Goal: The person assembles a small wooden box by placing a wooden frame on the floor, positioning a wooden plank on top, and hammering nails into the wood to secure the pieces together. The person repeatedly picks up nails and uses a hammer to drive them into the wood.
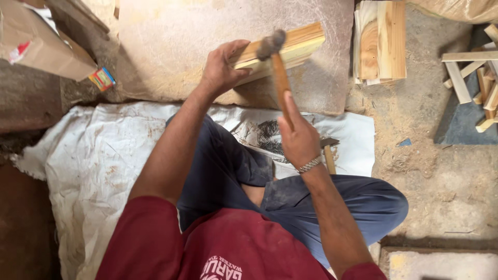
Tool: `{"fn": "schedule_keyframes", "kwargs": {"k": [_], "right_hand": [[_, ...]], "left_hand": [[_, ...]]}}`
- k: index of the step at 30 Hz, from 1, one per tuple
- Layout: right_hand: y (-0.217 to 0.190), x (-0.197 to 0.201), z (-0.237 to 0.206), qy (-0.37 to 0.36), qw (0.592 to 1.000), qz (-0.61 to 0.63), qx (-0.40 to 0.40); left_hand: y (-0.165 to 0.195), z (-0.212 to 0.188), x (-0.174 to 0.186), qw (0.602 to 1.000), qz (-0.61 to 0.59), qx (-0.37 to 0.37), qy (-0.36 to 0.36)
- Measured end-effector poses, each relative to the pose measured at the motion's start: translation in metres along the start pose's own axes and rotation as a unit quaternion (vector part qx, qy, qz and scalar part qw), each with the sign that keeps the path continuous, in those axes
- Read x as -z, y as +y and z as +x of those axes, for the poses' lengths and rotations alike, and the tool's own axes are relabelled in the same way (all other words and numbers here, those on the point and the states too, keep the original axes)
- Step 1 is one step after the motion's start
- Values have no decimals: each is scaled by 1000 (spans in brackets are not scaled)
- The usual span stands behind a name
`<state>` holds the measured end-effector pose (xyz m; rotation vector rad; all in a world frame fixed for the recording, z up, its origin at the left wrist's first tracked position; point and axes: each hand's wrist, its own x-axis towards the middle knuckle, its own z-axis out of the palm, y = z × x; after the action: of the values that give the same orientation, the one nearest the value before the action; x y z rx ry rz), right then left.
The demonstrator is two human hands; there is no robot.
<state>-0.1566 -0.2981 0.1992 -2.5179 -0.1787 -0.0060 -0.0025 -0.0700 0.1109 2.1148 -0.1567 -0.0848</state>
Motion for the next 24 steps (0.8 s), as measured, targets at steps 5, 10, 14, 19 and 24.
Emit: {"fn": "schedule_keyframes", "kwargs": {"k": [5,10,14,19,24], "right_hand": [[15,20,-2,54,997,-19,-47],[35,25,-9,58,990,52,-116],[48,21,-45,84,994,55,-47],[47,20,-64,87,996,12,-31],[47,64,-36,58,991,48,-108]], "left_hand": [[5,0,1,999,-21,31,-11],[14,-5,7,999,3,33,-17],[33,2,10,983,185,-9,2],[88,46,-33,933,324,-154,14],[102,69,-53,942,296,10,-155]]}}
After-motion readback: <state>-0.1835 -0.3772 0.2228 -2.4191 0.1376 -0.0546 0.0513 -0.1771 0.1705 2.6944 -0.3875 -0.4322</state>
